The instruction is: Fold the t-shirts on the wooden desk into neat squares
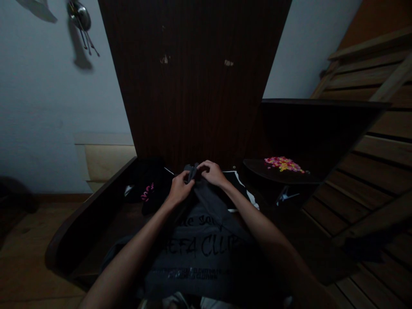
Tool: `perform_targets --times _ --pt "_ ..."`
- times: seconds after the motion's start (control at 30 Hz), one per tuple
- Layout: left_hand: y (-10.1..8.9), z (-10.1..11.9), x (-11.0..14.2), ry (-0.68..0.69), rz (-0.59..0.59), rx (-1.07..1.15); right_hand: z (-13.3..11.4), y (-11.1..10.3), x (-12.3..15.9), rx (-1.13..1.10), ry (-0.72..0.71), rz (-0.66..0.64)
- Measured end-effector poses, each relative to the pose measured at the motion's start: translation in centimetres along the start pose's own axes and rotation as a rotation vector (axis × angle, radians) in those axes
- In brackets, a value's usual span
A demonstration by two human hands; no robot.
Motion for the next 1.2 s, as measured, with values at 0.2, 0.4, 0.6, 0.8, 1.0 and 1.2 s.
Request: perform_targets --times 0.2,0.4,0.6,0.8,1.0,1.2 --pt "-0.8 1.6 0.6 0.098 -0.102 0.038 -4.4 0.1 -0.4 0.071 -0.331 -0.296" --pt "-2.0 1.4 0.7 0.031 -0.023 0.218 -5.5 0.9 -1.2 -0.002 -0.163 -0.489" --pt "-3.0 2.2 0.9 0.077 0.088 0.094 -5.3 1.1 -1.8 -0.005 -0.174 -0.356" --pt "-2.8 4.9 3.4 0.106 0.206 -0.298 -4.8 0.2 -3.1 -0.006 -0.181 -0.147" --pt "0.3 3.8 5.4 -0.079 0.134 -0.392 -4.4 -0.2 -3.9 0.017 -0.136 -0.101" --pt "0.8 1.5 5.7 -0.149 0.034 -0.325 -2.6 -0.9 -4.4 0.005 -0.06 -0.085"
Point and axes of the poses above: each hand's wrist, its own x-axis away from the middle knuckle, its own y-axis out of the palm, z = x × y, the point moved 7 cm from there along -x, towards the middle knuckle, and after that the axes turned 2 degrees about y, right-handed, at the moved point
